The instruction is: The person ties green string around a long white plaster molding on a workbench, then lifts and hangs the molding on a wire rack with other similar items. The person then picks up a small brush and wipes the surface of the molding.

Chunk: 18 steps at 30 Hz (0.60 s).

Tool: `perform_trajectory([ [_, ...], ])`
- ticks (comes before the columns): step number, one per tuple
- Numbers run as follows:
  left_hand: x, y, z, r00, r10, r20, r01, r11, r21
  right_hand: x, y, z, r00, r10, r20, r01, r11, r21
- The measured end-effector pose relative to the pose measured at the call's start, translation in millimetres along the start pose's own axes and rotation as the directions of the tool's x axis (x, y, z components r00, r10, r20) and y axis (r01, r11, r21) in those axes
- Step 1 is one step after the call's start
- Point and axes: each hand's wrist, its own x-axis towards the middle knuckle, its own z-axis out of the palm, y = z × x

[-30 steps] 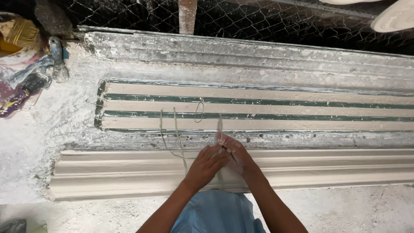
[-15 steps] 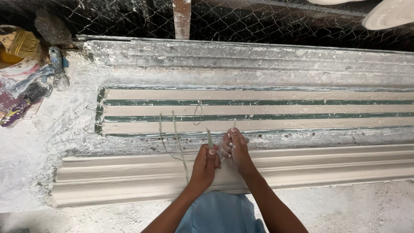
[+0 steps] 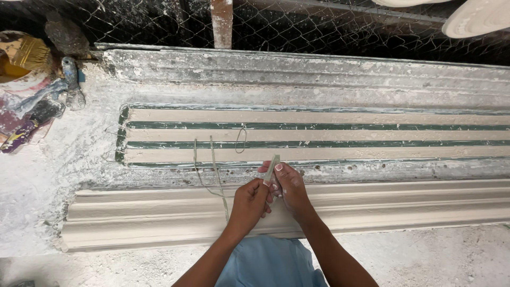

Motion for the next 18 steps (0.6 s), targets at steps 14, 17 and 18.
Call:
perform_trajectory([
  [14,-9.4,18.6,0.2,0.8,0.6,0.01,-0.482,0.633,0.606,0.4,22.0,-24.7,0.969,-0.244,0.041,0.245,0.92,-0.306],
  [17,-10.6,40.5,-9.9,0.587,0.764,0.266,-0.609,0.201,0.767,-5.4,14.6,-32.8,0.991,-0.109,0.074,0.132,0.807,-0.575],
  [18,-10.0,47.0,-12.7,0.555,0.749,0.361,-0.612,0.074,0.787,-7.1,10.3,-35.0,0.985,-0.119,0.123,0.17,0.764,-0.623],
])
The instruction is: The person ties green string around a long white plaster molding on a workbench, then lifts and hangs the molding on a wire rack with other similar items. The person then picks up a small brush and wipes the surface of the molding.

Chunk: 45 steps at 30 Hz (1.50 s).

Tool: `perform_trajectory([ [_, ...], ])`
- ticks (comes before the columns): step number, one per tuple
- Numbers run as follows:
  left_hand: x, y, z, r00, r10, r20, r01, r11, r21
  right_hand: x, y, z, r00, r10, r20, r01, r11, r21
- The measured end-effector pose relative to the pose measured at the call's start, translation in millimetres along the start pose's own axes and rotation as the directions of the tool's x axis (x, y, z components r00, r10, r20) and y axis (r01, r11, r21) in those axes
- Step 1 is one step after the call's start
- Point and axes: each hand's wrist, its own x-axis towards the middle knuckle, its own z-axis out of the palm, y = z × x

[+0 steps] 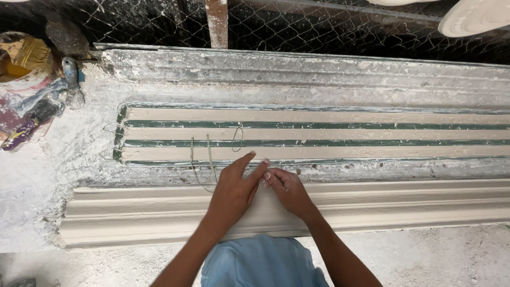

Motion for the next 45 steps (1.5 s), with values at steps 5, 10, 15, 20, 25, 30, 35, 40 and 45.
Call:
perform_trajectory([
  [5,5.1,-4.6,-9.2,0.953,0.162,0.254,-0.168,0.986,0.0,-2.0,-10.3,-20.6,0.984,-0.049,0.171,0.091,0.964,-0.248],
  [10,-0.5,-6.7,-1.2,0.956,0.161,0.244,-0.148,0.987,-0.07,-10.4,-6.9,-41.1,0.951,-0.026,0.309,0.079,0.984,-0.161],
  [15,-2.1,-4.1,14.1,0.996,-0.035,0.083,0.041,0.996,-0.076,-13.2,5.0,-74.9,0.965,0.116,0.234,-0.177,0.948,0.263],
  [20,-7.9,5.8,46.1,0.882,-0.472,0.008,0.426,0.789,-0.443,-13.5,18.6,-63.8,0.929,0.349,-0.122,-0.263,0.856,0.445],
  [25,-14.3,17.1,81.1,0.619,-0.721,0.312,0.701,0.327,-0.634,-22.7,26.6,-10.2,0.993,-0.1,-0.056,0.107,0.985,0.135],
  [30,-21.4,25.7,90.5,0.608,-0.726,0.322,0.716,0.327,-0.616,-12.1,30.5,-0.4,0.986,-0.042,-0.162,0.102,0.916,0.388],
  [35,-22.2,32.9,79.3,0.9,-0.437,-0.01,0.415,0.861,-0.295,-10.4,46.0,-5.2,0.988,-0.05,-0.144,0.105,0.911,0.4],
  [40,-18.8,44.7,68.0,0.969,-0.246,-0.019,0.244,0.967,-0.068,-6.7,53.8,-6.6,0.992,0.084,-0.098,-0.026,0.874,0.485],
  [45,-15.7,47.7,57.2,0.99,-0.14,0.003,0.14,0.99,0.0,-11.5,24.8,-20.1,0.985,-0.043,-0.164,0.08,0.97,0.23],
])
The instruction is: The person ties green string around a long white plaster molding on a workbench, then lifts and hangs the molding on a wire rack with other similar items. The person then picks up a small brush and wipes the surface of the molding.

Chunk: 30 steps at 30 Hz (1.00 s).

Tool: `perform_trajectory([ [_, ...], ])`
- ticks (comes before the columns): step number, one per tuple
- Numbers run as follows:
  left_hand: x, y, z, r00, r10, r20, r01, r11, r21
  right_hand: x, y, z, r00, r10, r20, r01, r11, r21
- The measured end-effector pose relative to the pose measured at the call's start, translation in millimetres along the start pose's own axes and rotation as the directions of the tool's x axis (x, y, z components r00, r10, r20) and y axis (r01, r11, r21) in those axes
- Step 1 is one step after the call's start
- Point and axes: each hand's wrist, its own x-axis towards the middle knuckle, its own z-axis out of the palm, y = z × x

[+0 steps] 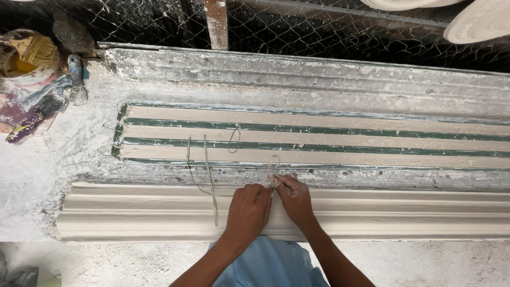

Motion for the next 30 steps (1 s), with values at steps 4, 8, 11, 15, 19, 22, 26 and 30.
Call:
perform_trajectory([
  [4,0.8,-0.7,-5.0,0.991,0.13,-0.04,-0.129,0.991,0.036,-6.2,-34.5,-2.9,0.977,-0.211,-0.024,0.183,0.895,-0.407],
  [8,-1.2,-3.0,-5.2,0.967,0.256,0.005,-0.255,0.959,0.124,-6.8,-51.2,-4.7,0.992,-0.107,-0.074,0.056,0.863,-0.501],
  [11,-1.0,-9.4,-5.3,0.926,0.374,0.054,-0.377,0.901,0.215,-5.9,-50.9,-8.0,0.995,-0.091,-0.037,0.054,0.821,-0.569],
  [15,7.4,-24.9,-7.4,0.798,0.587,0.134,-0.595,0.733,0.33,-9.3,-43.2,-12.2,0.972,-0.231,0.05,0.196,0.67,-0.716],
  [19,17.4,-38.7,-11.8,0.699,0.69,0.19,-0.715,0.663,0.222,-16.0,-35.6,-15.7,0.959,-0.27,0.087,0.245,0.634,-0.733],
  [22,21.2,-41.3,-13.7,0.674,0.711,0.201,-0.739,0.649,0.179,-19.9,-31.9,-18.7,0.964,-0.241,0.109,0.243,0.644,-0.726],
  [26,24.1,-40.7,-15.7,0.665,0.715,0.216,-0.746,0.65,0.146,-21.7,-29.3,-21.4,0.94,-0.314,0.136,0.309,0.608,-0.731],
  [30,26.1,-40.9,-18.1,0.663,0.716,0.219,-0.746,0.655,0.119,-20.9,-29.4,-22.4,0.942,-0.298,0.158,0.323,0.662,-0.676],
])
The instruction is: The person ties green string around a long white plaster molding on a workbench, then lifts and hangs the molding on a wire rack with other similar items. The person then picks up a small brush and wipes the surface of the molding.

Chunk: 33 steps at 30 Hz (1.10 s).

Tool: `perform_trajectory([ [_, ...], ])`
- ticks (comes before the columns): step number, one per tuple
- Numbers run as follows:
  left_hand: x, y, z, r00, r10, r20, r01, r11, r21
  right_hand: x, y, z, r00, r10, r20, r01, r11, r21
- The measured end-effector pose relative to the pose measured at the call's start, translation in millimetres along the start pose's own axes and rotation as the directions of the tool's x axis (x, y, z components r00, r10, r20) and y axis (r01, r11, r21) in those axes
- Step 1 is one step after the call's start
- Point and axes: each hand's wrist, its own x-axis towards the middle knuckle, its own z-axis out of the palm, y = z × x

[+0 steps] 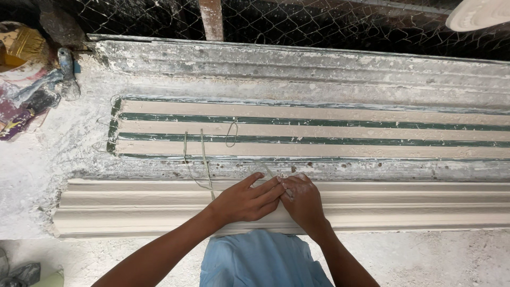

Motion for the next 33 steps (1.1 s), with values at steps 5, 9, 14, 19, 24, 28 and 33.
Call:
perform_trajectory([
  [5,-0.3,-3.4,-5.0,1.0,-0.009,-0.018,0.008,0.999,-0.048,5.3,1.1,-8.0,0.994,-0.094,0.05,0.086,0.986,0.145],
  [9,-1.1,-6.3,-10.8,0.999,-0.037,-0.02,0.037,0.999,-0.036,10.8,4.6,-20.2,0.901,0.195,0.388,-0.307,0.918,0.251],
  [14,0.3,-2.1,-12.5,0.995,-0.075,-0.059,0.074,0.997,-0.034,19.9,13.7,-27.9,0.692,0.228,0.685,-0.462,0.869,0.178],
  [19,-0.2,6.2,-9.5,0.987,-0.156,-0.033,0.154,0.986,-0.064,21.7,18.5,-27.3,0.717,0.109,0.688,-0.49,0.781,0.387],
  [24,2.5,20.0,-4.6,0.898,-0.43,-0.096,0.386,0.873,-0.298,14.3,5.3,-24.1,0.935,-0.002,0.355,-0.168,0.879,0.446],
  [28,17.9,43.1,3.3,0.666,-0.743,-0.068,0.593,0.583,-0.555,14.0,-11.9,-16.9,0.991,-0.136,-0.012,0.135,0.965,0.225],
  [33,38.1,56.7,6.0,0.279,-0.86,0.427,0.305,-0.342,-0.889,17.9,-20.2,-8.3,0.875,-0.336,-0.348,0.364,0.931,0.014],
])
